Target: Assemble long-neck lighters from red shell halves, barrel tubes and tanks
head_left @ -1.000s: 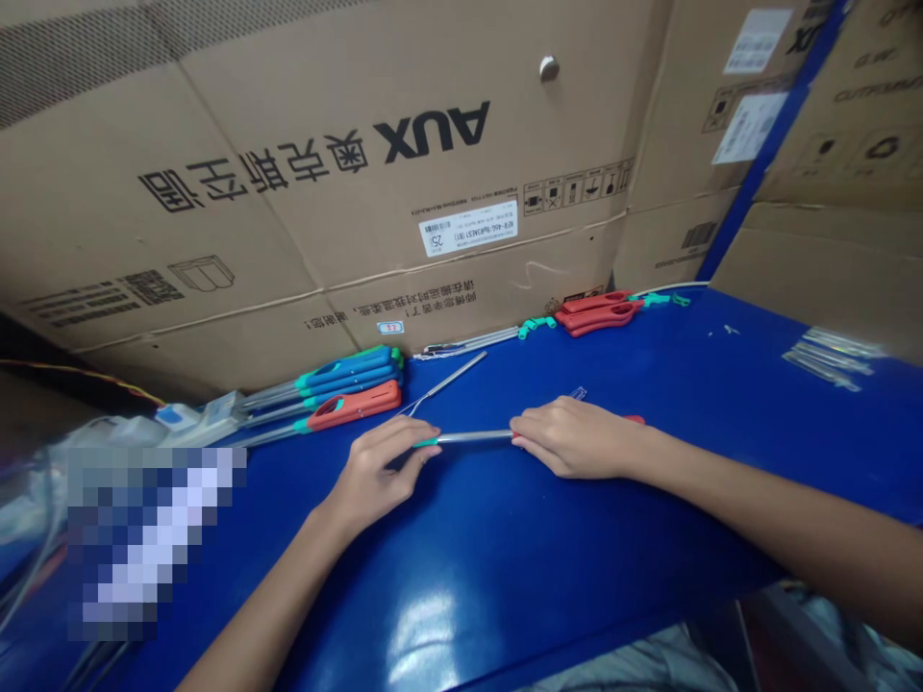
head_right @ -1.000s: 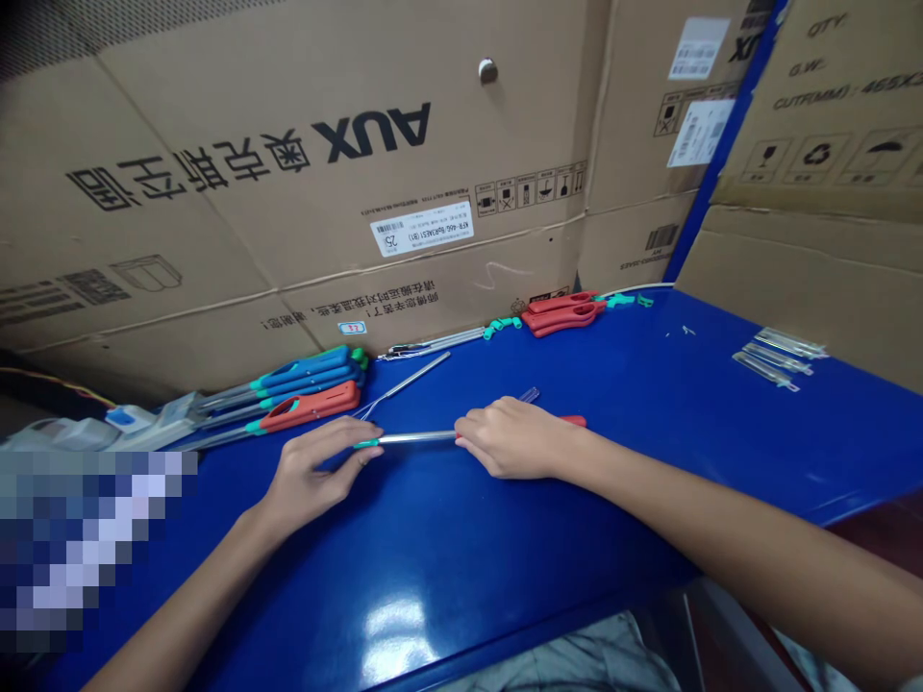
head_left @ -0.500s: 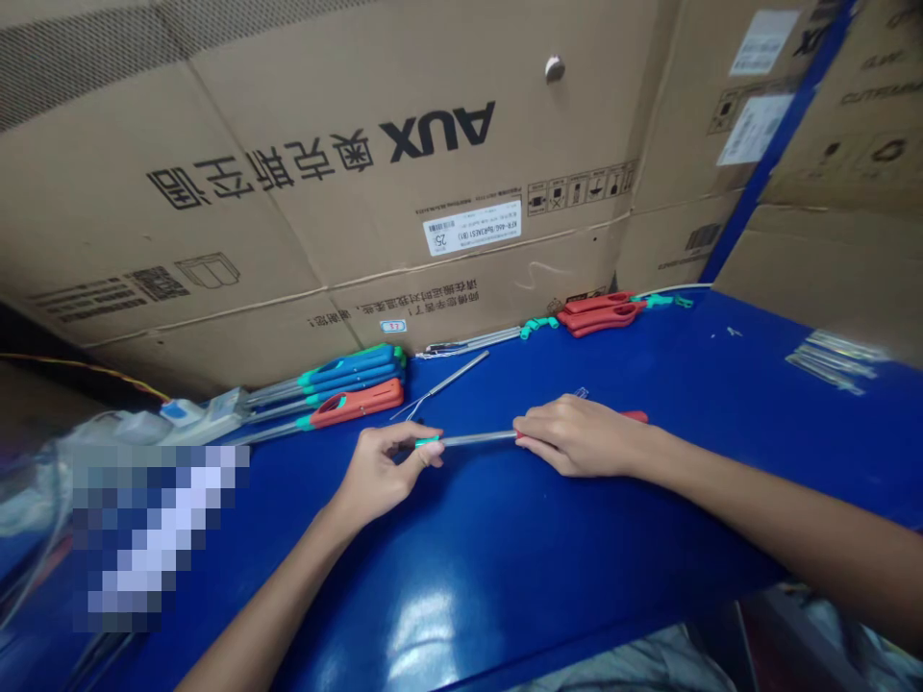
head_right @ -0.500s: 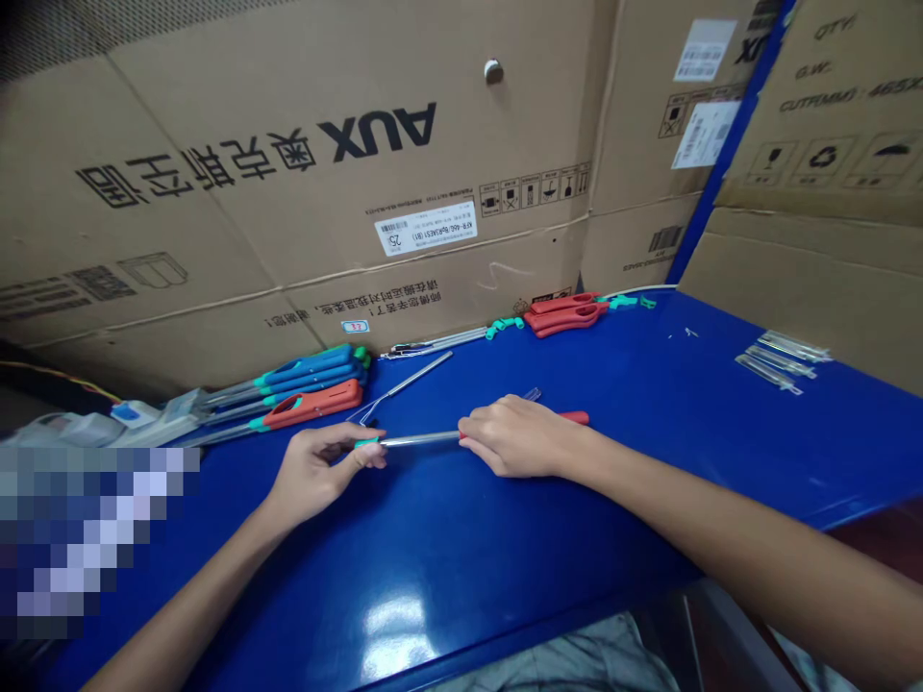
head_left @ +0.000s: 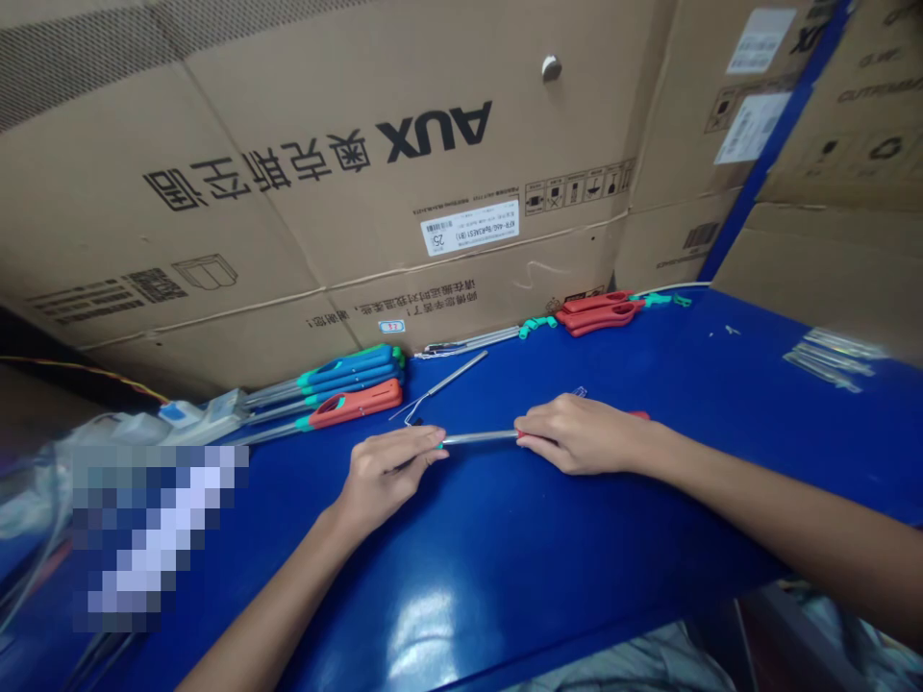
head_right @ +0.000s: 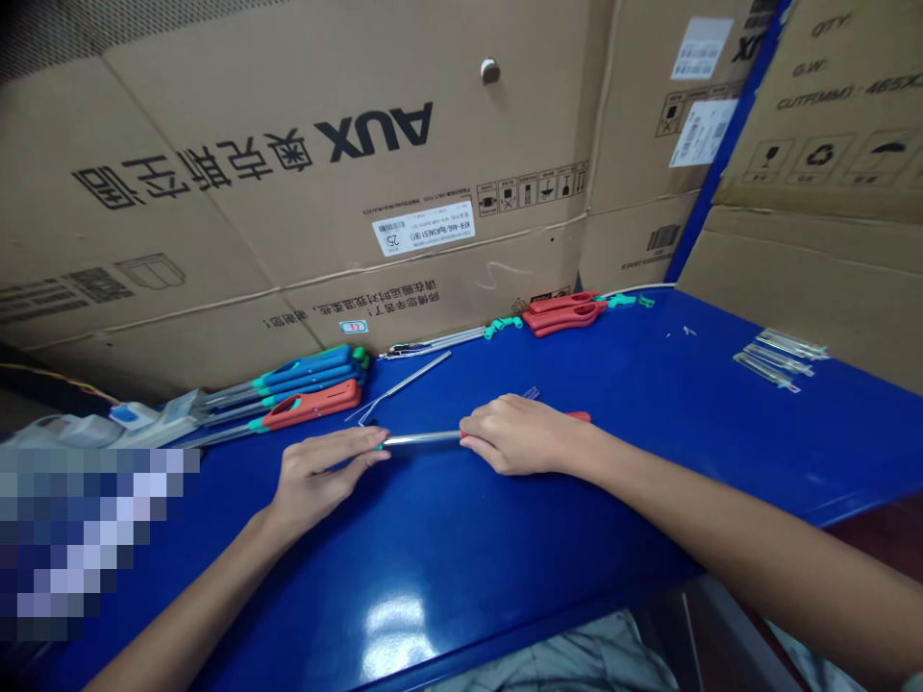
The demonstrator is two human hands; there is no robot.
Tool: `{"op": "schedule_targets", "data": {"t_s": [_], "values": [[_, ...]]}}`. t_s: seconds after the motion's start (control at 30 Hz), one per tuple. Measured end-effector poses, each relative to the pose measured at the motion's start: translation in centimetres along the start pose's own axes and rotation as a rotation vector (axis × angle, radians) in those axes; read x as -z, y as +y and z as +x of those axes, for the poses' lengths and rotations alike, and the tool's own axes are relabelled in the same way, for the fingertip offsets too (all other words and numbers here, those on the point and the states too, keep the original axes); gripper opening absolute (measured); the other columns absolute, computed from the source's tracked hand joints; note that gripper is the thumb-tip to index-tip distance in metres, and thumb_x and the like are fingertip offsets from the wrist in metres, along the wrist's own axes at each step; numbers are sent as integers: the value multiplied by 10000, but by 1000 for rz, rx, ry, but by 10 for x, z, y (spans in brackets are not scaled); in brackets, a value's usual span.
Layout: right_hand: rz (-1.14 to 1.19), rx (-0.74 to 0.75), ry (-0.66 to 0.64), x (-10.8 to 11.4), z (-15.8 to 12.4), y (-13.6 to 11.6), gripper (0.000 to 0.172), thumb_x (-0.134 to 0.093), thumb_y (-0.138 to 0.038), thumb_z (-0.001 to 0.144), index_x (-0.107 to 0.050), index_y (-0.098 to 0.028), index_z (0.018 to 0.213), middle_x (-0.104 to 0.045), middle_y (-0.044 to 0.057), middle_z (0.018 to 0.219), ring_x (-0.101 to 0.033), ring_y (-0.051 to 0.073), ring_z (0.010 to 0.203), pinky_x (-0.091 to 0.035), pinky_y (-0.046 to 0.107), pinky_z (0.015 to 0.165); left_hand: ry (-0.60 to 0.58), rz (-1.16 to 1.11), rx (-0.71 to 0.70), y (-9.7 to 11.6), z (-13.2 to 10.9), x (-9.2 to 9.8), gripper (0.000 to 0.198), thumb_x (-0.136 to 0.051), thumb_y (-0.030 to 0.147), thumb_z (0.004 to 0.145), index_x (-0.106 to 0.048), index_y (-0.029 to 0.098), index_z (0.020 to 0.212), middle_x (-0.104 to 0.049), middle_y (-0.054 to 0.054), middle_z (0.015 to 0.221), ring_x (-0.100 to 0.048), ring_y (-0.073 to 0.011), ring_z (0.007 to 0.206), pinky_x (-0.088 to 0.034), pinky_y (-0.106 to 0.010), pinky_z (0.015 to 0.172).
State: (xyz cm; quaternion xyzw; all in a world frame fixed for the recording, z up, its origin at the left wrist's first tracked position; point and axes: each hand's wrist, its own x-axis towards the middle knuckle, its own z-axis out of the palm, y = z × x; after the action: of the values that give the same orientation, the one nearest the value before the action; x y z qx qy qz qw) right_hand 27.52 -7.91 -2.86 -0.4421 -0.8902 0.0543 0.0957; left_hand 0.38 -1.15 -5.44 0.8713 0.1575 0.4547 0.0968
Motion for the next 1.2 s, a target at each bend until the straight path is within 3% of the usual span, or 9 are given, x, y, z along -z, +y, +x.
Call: {"op": "schedule_targets", "data": {"t_s": [0.23,0.43,0.63,0.8,0.93,1.03,1.2], "values": [[106,22,7,3,-1,-1,260,-445,-218,983,-637,-149,821,-668,50,769,-608,163,699,-377,268,655,50,11,-82,0,2,2,183,-724,78,784,-745,183,933,-778,-38,895,-753,-186,799,-645,-283,765],[72,53,-11,1,0,-15,243,-450,-221,977,-634,-147,835,-664,48,777,-599,162,680,-369,275,641,-96,-59,-140,16,6,-9,122,-700,115,824,-729,190,916,-777,-28,859,-746,-167,781,-609,-253,691],[21,24,10,0,2,-18,232,-449,-223,977,-634,-139,865,-661,52,793,-604,166,690,-365,282,639,-145,128,-173,20,14,-8,207,-731,225,822,-681,182,1018,-763,-51,877,-716,-193,791,-544,-351,744],[51,-17,44,-1,2,-8,234,-458,-228,974,-646,-145,862,-673,54,801,-609,166,699,-374,279,646,-212,197,-76,10,10,2,389,-751,355,796,-647,172,1123,-745,-90,963,-700,-225,866,-544,-378,801],[72,-19,67,-1,2,-5,236,-460,-235,973,-651,-149,864,-675,54,803,-605,163,700,-376,276,649,-176,173,67,8,8,6,251,-701,315,838,-668,172,1042,-739,-85,961,-698,-210,854,-544,-358,830],[70,-16,76,-1,1,-6,234,-457,-238,974,-656,-149,890,-677,57,819,-605,166,710,-378,279,652,-144,126,163,9,9,7,154,-665,288,854,-686,168,947,-734,-65,876,-691,-183,779,-551,-308,758],[62,-24,85,-1,1,-5,244,-445,-245,978,-656,-150,901,-676,55,826,-606,168,712,-390,282,656,-116,47,157,9,11,8,105,-668,253,833,-708,159,807,-720,-47,733,-650,-149,630,-538,-261,620]]}}
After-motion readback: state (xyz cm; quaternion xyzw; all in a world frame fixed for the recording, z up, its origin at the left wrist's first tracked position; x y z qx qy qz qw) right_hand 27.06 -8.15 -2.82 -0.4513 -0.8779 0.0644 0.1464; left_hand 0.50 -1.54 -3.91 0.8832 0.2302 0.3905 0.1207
